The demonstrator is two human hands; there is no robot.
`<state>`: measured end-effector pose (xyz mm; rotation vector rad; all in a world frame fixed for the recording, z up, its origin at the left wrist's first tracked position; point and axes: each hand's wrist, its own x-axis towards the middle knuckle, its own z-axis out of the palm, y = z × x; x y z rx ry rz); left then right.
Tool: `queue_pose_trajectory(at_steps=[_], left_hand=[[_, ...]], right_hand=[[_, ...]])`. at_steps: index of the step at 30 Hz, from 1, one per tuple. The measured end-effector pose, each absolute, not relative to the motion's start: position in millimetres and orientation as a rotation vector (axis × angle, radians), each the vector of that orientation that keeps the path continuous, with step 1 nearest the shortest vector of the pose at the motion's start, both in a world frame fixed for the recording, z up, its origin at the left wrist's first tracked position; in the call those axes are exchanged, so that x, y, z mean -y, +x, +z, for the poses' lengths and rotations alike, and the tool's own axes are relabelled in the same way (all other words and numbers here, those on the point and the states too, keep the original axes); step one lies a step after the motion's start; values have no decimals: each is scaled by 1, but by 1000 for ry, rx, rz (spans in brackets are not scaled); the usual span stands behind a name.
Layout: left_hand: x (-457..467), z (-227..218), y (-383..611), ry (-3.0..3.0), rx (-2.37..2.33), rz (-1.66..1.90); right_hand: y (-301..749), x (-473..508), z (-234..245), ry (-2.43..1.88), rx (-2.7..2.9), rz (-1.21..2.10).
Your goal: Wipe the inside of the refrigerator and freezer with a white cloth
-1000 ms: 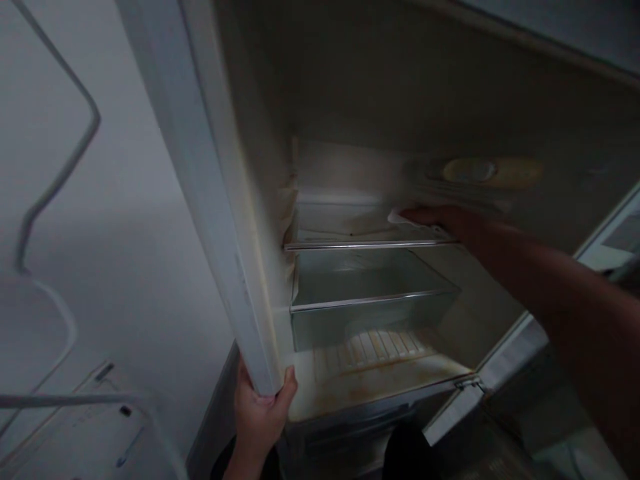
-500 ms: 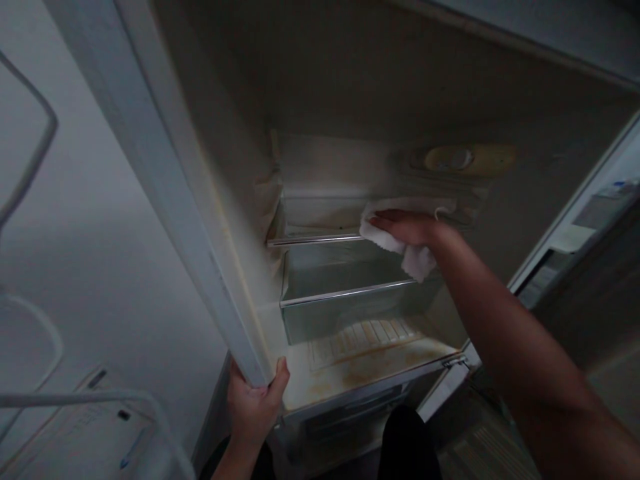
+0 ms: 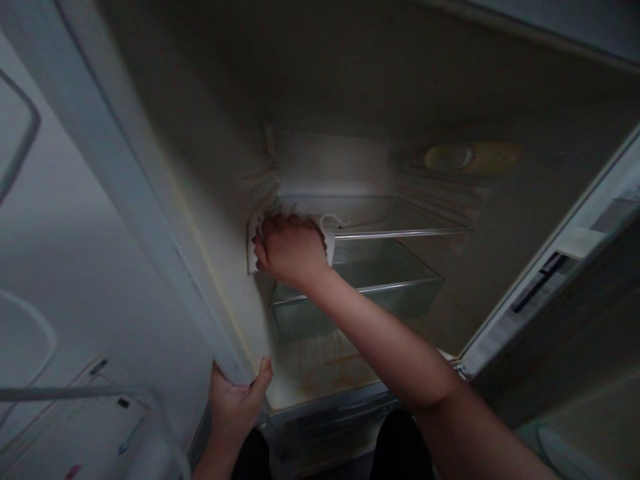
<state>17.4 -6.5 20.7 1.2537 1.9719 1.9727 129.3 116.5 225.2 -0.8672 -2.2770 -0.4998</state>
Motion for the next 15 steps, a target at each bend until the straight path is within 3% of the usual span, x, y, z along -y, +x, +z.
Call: queue_pose_trajectory(at_steps=[4,10,15], left_hand=[[7,23,19,1218,-1975,2000],[6,23,18,1213,-1988,1955],[6,17,17,1251,-1992,1973]], right_hand=[[147,-119,227,-833,2304,-509],[231,-140,233,-1110,2302,-392],[341,-167,196,-1375,1861,-451]])
